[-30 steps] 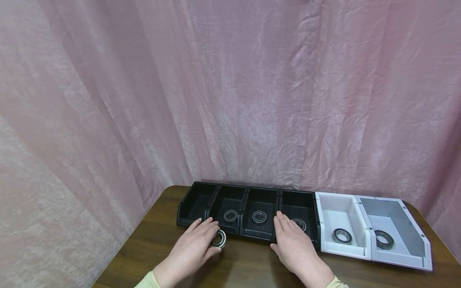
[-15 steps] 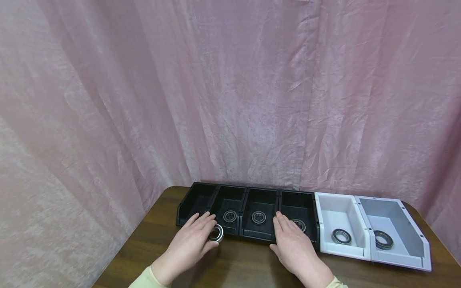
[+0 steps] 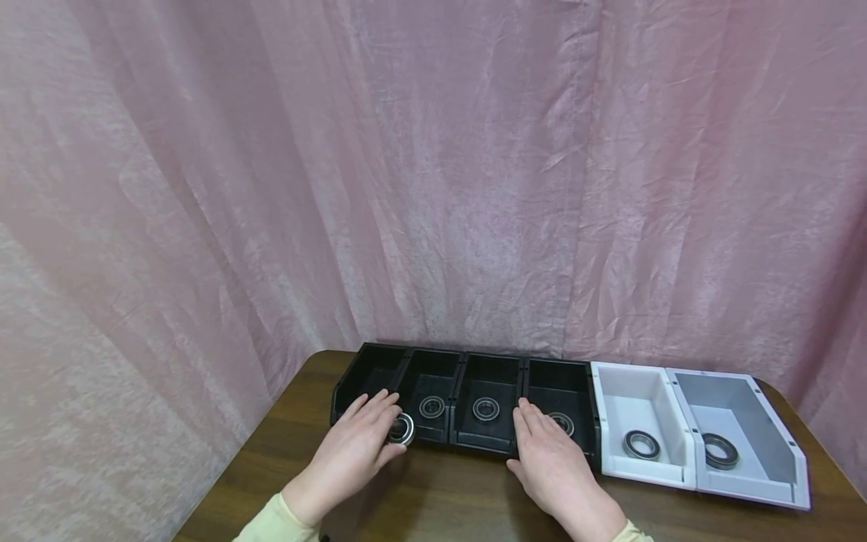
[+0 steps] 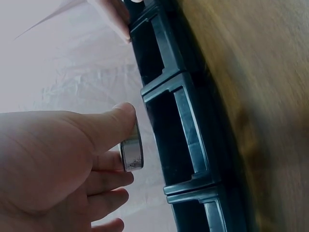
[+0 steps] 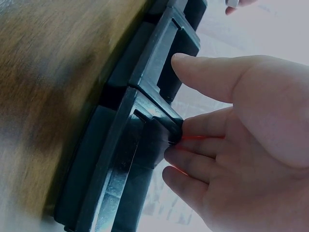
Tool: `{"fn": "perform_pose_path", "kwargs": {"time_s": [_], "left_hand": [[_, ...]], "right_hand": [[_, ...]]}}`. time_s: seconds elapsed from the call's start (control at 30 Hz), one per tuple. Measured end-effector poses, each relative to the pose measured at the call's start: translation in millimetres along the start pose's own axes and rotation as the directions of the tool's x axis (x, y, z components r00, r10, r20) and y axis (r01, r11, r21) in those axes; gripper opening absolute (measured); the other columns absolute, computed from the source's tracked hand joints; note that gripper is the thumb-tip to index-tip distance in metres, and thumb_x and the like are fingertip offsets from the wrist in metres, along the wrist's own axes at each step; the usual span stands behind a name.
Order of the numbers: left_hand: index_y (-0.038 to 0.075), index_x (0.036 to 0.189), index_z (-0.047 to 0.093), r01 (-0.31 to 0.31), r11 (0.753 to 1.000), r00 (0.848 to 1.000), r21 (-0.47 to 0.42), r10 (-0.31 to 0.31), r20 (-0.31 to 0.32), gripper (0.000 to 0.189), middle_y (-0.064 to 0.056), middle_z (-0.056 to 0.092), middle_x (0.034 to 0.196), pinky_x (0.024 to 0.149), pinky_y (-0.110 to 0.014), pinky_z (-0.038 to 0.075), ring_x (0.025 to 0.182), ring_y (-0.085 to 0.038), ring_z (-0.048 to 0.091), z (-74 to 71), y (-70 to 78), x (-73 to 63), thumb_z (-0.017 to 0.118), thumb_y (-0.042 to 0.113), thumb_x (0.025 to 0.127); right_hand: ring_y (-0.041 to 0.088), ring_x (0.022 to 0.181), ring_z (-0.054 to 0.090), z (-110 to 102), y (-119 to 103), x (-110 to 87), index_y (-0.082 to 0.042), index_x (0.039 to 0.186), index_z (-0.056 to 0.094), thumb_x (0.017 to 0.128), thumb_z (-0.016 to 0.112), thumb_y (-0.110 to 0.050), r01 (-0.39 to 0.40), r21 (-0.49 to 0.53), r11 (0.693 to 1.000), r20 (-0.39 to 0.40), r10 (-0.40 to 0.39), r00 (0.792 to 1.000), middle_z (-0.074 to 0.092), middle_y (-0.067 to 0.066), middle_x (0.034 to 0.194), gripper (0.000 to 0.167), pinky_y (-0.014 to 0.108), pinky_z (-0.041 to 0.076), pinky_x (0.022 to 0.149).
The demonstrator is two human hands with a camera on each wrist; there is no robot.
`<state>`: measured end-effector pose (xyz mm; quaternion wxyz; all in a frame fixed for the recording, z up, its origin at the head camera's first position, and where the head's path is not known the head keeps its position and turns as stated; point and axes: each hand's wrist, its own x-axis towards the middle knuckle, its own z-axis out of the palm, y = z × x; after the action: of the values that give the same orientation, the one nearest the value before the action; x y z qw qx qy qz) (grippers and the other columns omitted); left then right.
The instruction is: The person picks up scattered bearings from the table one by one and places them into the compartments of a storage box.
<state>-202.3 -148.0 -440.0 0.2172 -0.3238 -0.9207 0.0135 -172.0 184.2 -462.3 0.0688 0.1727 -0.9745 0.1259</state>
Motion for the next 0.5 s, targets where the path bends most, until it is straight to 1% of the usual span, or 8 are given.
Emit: {"fn": "perform_pose_path", "kwargs": {"time_s": [0.23,0.5], "left_hand": [[0.001,0.133,0.071,0.018,1.000,1.000,-0.006,-0.018,-0.010,0.055,-0.019,0.068,0.149,0.121,-0.057,0.044,0.146,-0.036,0.059,2.8,-6.7,0.1,0.086,0.039,0.097],[0.000,0.133,0.070,0.044,0.998,0.999,-0.039,-0.044,0.008,0.053,-0.022,0.065,0.151,0.122,-0.059,0.043,0.147,-0.039,0.057,4.6,-13.6,3.0,0.085,0.037,0.099]], "right_hand": [[0.047,0.151,0.049,0,0,0.7,0.011,0.155,0.053,0.096,0.088,-0.029,-0.007,0.006,1.000,0.012,0.007,1.000,0.046,0.030,0.166,0.079,0.061,0.043,0.121],[0.047,0.150,0.051,0,0,-0.4,0.012,0.154,0.054,0.096,0.088,-0.028,0.004,-0.006,1.000,-0.008,-0.004,1.000,0.048,0.030,0.165,0.078,0.060,0.044,0.120]]}}
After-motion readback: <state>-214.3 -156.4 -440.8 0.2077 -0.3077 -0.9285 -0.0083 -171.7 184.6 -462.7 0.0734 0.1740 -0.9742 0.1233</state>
